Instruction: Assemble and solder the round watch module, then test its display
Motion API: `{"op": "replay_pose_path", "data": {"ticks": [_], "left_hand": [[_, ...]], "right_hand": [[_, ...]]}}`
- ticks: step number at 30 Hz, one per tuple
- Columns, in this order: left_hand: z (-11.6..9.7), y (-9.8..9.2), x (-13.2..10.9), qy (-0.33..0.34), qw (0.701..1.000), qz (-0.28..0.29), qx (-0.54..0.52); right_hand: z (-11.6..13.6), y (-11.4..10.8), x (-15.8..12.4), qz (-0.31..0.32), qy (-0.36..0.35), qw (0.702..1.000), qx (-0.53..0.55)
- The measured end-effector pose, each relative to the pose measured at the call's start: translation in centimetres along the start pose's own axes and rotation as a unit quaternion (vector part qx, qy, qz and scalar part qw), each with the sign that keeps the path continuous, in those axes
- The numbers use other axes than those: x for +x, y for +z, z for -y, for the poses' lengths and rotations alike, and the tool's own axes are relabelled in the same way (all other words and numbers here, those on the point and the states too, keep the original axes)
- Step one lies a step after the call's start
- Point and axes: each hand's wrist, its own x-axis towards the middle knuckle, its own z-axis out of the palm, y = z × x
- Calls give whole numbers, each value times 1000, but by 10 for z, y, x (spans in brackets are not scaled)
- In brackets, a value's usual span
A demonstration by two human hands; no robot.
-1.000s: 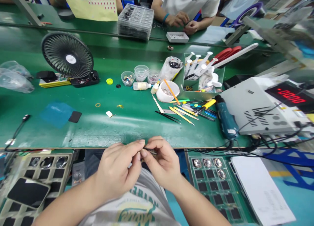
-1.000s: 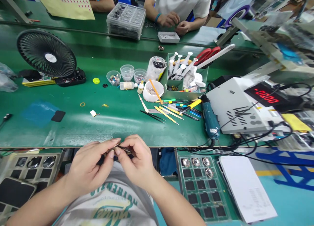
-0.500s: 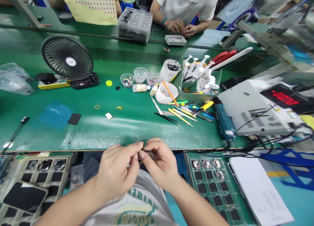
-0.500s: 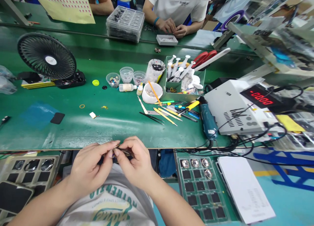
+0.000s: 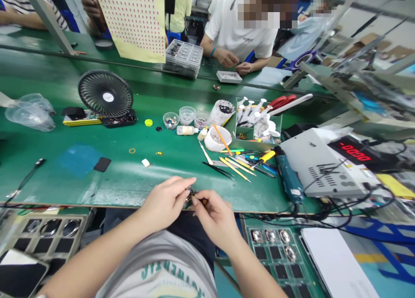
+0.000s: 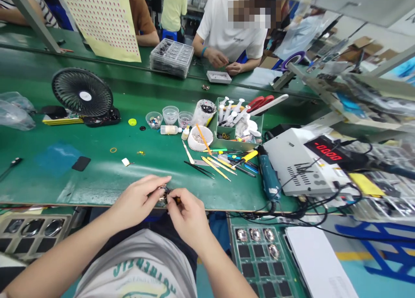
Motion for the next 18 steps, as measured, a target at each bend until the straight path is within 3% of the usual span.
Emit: {"op": "replay_pose_path", "data": {"ticks": [3,7,11,18], "left_hand": [[12,8,7,28,998,-6,62],[17,9,-5,68,987,-20,148],[14,4,-19,99,979,3,177],[18,9,-21,111,975,-21,191]], "right_hand": [[1,-13,7,52,35,997,-35],[0,-21,12,130,49,989,-48],[3,-25,21,161,20,984,-77],[14,-27,59,160,-19,971,-177]]}}
